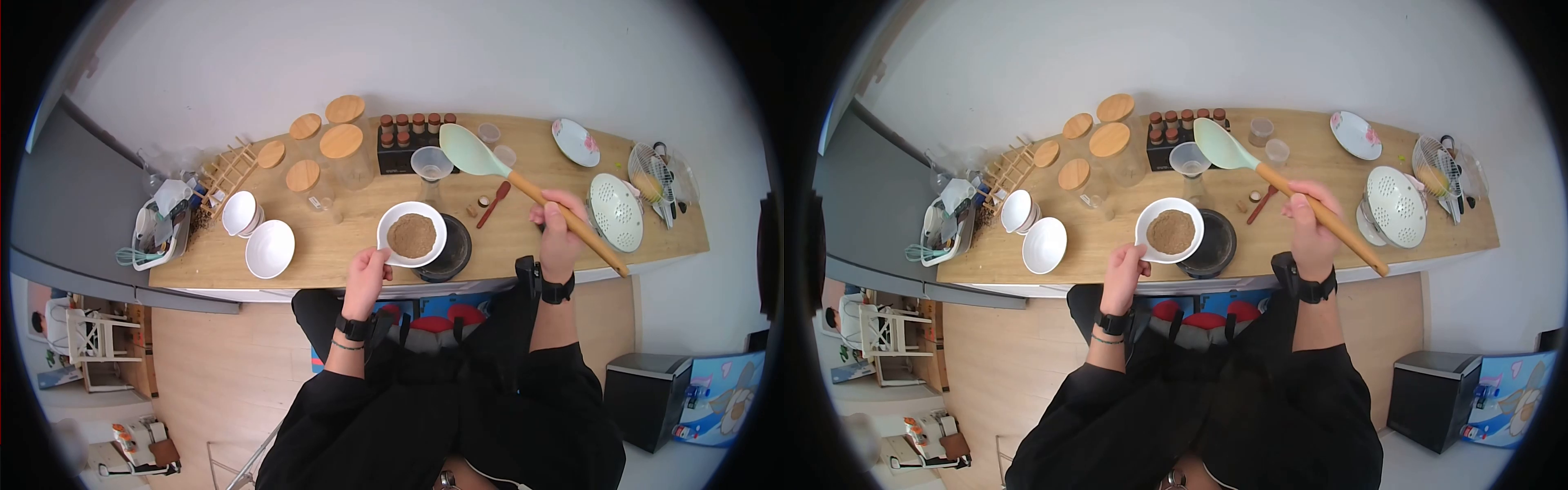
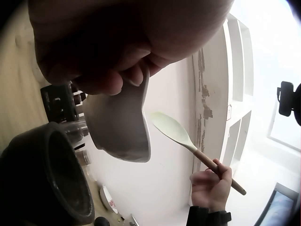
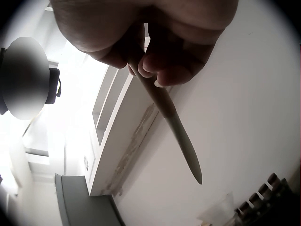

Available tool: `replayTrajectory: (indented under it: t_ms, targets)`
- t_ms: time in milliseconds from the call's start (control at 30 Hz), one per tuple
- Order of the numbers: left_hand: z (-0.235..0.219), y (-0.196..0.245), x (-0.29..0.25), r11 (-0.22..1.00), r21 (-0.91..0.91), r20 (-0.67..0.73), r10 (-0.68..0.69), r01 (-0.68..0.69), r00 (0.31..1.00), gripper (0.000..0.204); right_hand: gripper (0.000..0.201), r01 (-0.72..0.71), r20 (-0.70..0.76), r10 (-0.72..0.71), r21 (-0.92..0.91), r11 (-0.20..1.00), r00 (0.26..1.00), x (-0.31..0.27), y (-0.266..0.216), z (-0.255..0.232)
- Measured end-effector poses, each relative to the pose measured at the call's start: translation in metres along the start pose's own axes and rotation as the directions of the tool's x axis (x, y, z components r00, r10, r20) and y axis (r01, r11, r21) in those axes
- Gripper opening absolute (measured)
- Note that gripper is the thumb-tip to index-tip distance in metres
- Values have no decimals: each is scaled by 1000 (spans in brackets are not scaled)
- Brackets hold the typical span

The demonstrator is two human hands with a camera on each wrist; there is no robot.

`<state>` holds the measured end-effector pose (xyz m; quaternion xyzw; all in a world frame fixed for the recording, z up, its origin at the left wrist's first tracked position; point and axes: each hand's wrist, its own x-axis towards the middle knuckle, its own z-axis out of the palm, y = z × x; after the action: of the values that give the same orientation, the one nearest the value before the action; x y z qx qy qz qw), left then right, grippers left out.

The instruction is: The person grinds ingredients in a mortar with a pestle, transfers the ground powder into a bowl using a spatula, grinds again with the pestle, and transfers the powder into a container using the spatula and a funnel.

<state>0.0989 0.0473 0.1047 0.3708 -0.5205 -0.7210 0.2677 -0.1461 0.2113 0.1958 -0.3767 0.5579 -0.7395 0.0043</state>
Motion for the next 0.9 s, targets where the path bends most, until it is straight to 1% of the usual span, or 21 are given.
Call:
replayTrajectory:
  t_ms: [33,100,133,200,233,267,300,333,400,533,633,700,733,767,800,867,900]
  targets:
    - [-8,-4,-2,1000,-12,-31,1,-2,1000,25,16,-7,-6,7,-1,1000,1000,-4,-1,-5]
    - [-26,-15,-4,1000,-17,-101,9,-10,995,25,15,-13,-94,21,87,996,995,-14,-3,-18]
    - [-35,-20,-5,1000,-5,-91,2,-2,996,25,15,-18,-110,27,84,996,994,-18,-1,-24]
    - [-49,-24,-9,1000,-15,-199,-21,18,980,25,15,-56,-184,71,84,995,980,-27,3,-37]
    - [-54,-28,-8,1000,10,-232,-12,15,973,28,15,-59,-200,74,78,995,977,-31,8,-42]
    - [-62,-36,-6,998,59,-241,-11,26,970,31,15,-125,-229,129,35,992,965,-37,16,-47]
    - [-66,-40,-3,997,70,-252,-19,37,968,32,15,-193,-259,185,-4,981,948,-41,22,-52]
    - [-68,-46,0,996,80,-265,-27,50,964,33,15,-200,-273,191,-4,980,943,-45,28,-57]
    - [-72,-55,6,993,99,-256,-43,71,966,33,15,-272,-290,247,-49,961,925,-51,38,-64]
    - [-73,-77,18,989,107,-252,-73,102,965,35,14,-350,-323,329,-9,937,887,-57,60,-71]
    - [-71,-84,25,981,131,-243,-110,145,964,33,14,-396,-313,372,-16,918,874,-51,79,-71]
    - [-72,-91,27,977,140,-246,-124,162,961,34,14,-417,-195,414,29,909,889,-42,95,-70]
    - [-74,-93,26,975,136,-251,-136,174,958,34,14,-426,-206,425,37,904,882,-37,106,-67]
    - [-74,-93,25,972,150,-251,-140,181,958,34,14,-424,-168,424,38,905,890,-31,119,-63]
    - [-72,-92,24,965,168,-271,-152,203,950,36,14,-419,-129,420,38,907,898,-24,129,-60]
    - [-69,-88,25,954,196,-299,-164,228,940,37,14,-440,-116,445,66,896,888,-12,143,-50]
    - [-68,-86,24,927,262,-345,-170,269,923,39,14,-455,-95,462,87,886,882,-8,149,-45]
